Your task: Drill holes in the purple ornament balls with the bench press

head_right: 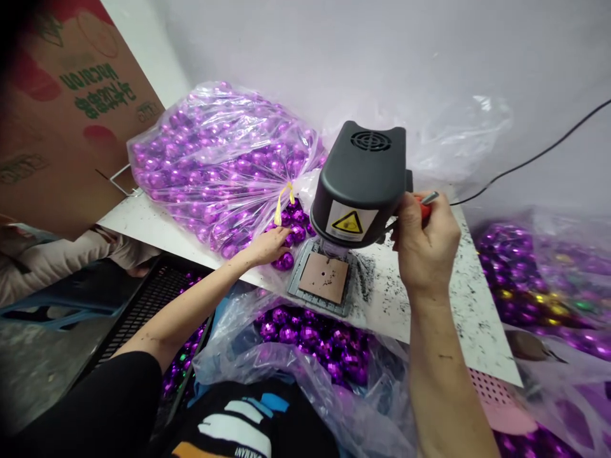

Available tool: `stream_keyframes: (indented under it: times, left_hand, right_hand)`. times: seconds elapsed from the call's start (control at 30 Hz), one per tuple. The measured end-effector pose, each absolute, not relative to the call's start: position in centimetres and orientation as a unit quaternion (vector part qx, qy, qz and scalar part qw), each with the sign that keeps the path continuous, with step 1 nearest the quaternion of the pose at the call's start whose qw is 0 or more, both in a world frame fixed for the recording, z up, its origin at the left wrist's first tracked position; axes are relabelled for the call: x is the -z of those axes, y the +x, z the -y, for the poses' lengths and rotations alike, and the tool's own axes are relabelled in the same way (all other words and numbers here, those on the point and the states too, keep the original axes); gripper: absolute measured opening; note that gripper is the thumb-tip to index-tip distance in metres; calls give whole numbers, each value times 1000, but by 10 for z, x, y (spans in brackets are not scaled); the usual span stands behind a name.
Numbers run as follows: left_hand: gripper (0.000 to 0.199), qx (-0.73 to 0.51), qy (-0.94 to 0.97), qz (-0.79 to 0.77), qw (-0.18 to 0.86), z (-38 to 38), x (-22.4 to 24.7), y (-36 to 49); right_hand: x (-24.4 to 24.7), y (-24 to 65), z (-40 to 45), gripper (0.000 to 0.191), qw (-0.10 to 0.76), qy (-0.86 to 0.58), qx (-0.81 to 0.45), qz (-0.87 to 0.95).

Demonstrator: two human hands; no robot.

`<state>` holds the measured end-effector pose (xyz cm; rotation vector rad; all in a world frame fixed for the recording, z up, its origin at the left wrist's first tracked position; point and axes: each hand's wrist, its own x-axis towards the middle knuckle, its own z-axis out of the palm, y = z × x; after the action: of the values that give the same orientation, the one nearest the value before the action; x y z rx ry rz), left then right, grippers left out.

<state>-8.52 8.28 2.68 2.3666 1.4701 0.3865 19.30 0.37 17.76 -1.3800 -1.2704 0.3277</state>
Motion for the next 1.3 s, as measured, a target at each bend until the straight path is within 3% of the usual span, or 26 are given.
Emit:
stream_keyframes:
  times: [0.1, 0.23, 0.33, 0.5, 0.6, 0.7, 0.8, 1.1, 1.3]
  left_hand:
    - [48, -178, 814, -508, 218, -73, -38, -87]
    - [53, -366, 659, -433, 494, -51, -50, -90]
    - [58, -417, 514, -372, 651, -33, -51, -89]
    - [60, -398, 384, -336, 762, -20, -39, -80]
    - [51, -396, 353, -327, 782, -17, -29, -73]
    - [42, -387, 349, -321, 791, -14, -20, -65]
    - [50, -382, 377, -354, 766, -10, -13, -55]
    - [54, -412, 626, -468, 469, 1, 0, -21]
    - [45, -388, 737, -445, 330, 3, 4, -1]
  right_hand:
    - [-177, 194, -5, 63, 576, -601, -139, 536]
    - [-177, 194, -5, 63, 574, -605, -135, 535]
    - [-176, 194, -6, 64, 575, -608, -126, 533]
    - [-175, 194, -8, 64, 577, -614, -109, 527]
    - [-175, 194, -8, 63, 580, -610, -114, 527]
    - [-175, 195, -9, 65, 585, -600, -118, 533]
    - [-174, 195, -10, 65, 593, -586, -113, 541]
    - [-170, 195, -11, 63, 607, -571, -112, 541]
    - [-169, 196, -11, 63, 607, -574, -104, 540]
